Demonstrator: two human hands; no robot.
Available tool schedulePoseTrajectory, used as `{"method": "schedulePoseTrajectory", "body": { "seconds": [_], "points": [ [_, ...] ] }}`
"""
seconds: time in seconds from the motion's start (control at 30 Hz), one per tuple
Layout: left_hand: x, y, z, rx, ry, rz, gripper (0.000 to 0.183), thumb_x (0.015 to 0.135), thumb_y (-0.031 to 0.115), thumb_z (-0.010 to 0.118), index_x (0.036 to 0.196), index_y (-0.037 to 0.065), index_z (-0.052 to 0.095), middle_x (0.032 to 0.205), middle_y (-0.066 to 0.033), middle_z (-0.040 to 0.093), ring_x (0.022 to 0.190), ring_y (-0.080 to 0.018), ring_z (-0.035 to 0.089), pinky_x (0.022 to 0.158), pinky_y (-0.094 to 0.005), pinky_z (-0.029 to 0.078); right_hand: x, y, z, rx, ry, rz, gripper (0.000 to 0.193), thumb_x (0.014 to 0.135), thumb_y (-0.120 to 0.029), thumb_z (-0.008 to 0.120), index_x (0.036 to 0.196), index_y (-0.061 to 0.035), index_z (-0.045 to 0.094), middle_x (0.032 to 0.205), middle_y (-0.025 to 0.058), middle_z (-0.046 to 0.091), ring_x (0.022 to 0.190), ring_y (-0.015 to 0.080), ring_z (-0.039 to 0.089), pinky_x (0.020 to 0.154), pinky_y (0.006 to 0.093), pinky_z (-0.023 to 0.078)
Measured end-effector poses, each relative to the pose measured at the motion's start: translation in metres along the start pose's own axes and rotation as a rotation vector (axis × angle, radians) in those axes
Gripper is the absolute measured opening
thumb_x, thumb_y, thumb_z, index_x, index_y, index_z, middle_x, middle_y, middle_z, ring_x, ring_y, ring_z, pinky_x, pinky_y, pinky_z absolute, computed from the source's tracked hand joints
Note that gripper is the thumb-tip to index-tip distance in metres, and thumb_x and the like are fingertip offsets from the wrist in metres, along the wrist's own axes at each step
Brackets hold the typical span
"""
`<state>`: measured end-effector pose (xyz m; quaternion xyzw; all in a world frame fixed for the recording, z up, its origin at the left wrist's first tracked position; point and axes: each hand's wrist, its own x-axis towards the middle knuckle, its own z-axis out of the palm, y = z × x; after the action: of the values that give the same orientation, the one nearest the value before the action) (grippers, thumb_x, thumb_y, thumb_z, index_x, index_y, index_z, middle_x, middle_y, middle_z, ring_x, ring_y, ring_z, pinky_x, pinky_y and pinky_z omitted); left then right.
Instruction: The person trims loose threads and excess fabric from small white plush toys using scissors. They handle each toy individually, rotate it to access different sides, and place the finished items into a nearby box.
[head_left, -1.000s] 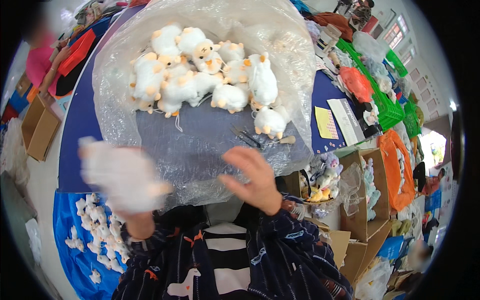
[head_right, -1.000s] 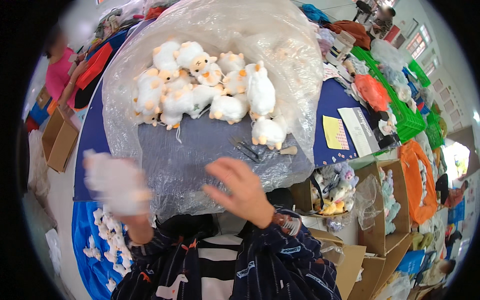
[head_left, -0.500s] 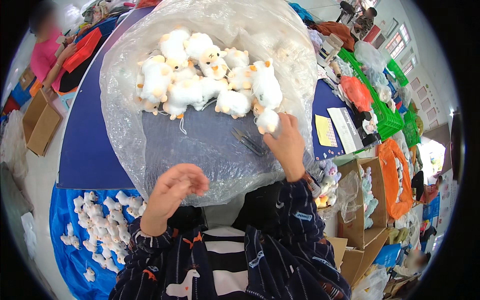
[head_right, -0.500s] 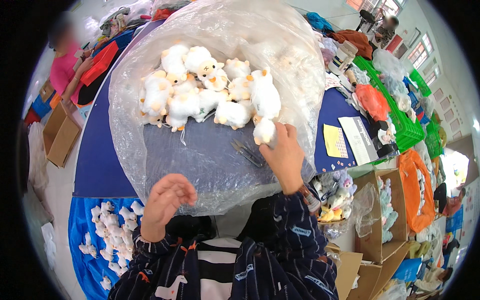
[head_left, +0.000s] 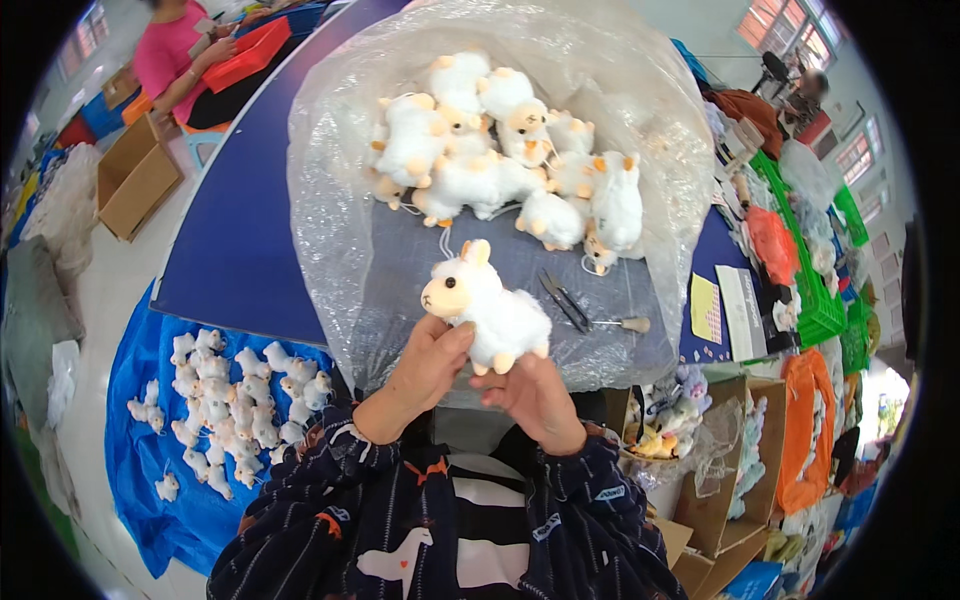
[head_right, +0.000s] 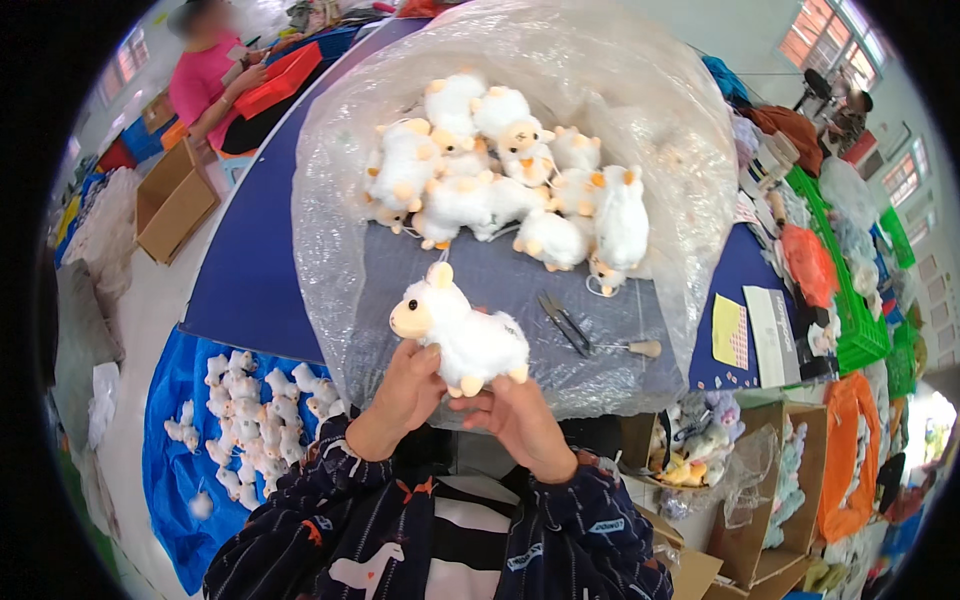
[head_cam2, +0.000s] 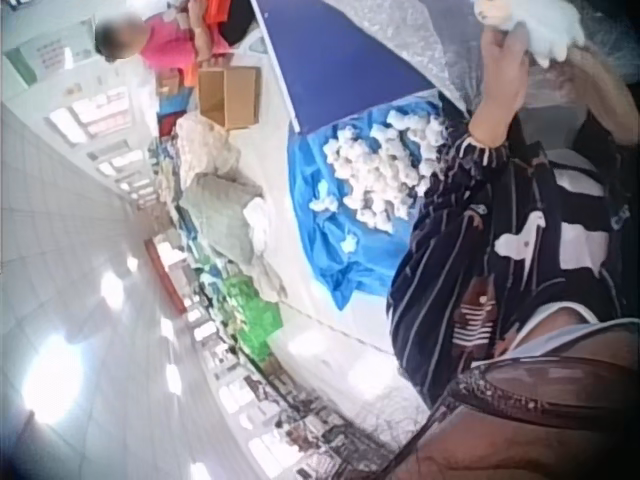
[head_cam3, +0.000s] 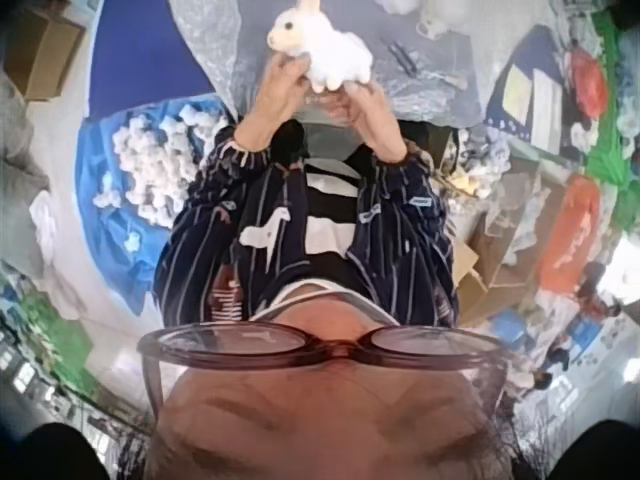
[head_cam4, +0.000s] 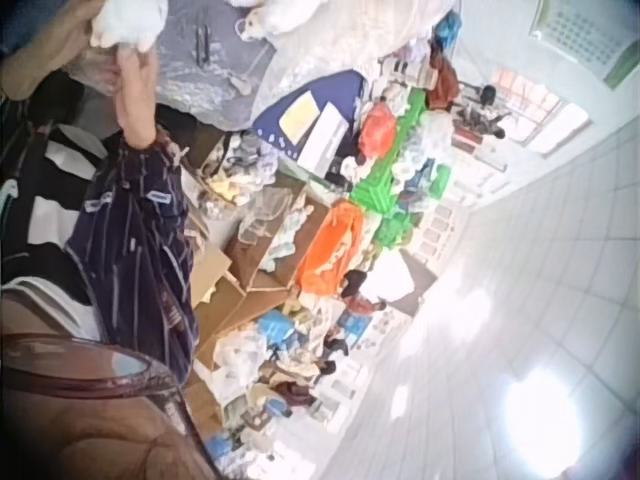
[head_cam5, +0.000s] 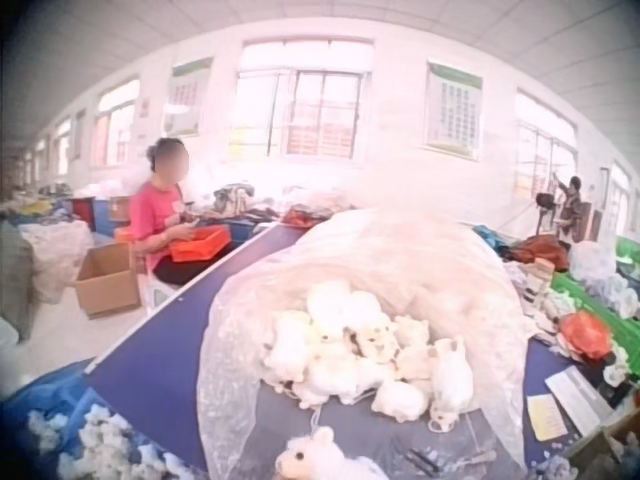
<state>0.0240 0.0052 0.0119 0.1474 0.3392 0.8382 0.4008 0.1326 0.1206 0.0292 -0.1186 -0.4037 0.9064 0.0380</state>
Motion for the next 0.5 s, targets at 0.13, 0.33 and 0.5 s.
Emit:
{"method": "schedulePoseTrajectory", "body": {
  "seconds": [0.13, 0.33, 0.5],
  "points": [
    [0.0, 0.018, -0.006, 0.315, 0.087, 0.18, 0.048, 0.077, 0.013, 0.062, 0.118, -0.001, 0.043, 0.104, -0.0077, 0.055, 0.093, -0.0136, 0.055, 0.076, -0.0263, 0.045, 0.002, -0.006, -0.001, -0.72, 0.219, -0.293, 0.053, 0.084, -0.016, 0.06, 0.129, -0.0008, 0.036, 0.109, 0.0077, 0.055, 0.068, 0.0061, 0.051, 0.056, 0.0183, 0.041],
    [0.002, 0.016, 0.003, 1.126, 0.044, 0.409, 0.056, 0.065, 0.018, 0.072, 0.113, 0.001, 0.051, 0.109, -0.014, 0.053, 0.102, -0.0254, 0.05, 0.086, -0.0355, 0.042, 0.018, -0.028, 0.007, -0.607, 0.267, -0.389, 0.032, 0.087, -0.015, 0.057, 0.115, 0.0005, 0.051, 0.088, 0.0024, 0.058, 0.057, 0.0021, 0.045, 0.05, 0.017, 0.037],
    [0.007, 0.019, -0.008, 1.182, -0.065, 0.379, 0.055, 0.063, 0.017, 0.071, 0.112, 0.0, 0.052, 0.117, -0.0151, 0.048, 0.108, -0.0286, 0.044, 0.091, -0.0367, 0.038, 0.021, -0.027, 0.0, -0.566, 0.195, -0.361, 0.018, 0.088, -0.016, 0.056, 0.095, -0.0002, 0.056, 0.07, -0.0007, 0.053, 0.056, 0.0032, 0.046, 0.05, 0.0175, 0.037]
  ]
}}
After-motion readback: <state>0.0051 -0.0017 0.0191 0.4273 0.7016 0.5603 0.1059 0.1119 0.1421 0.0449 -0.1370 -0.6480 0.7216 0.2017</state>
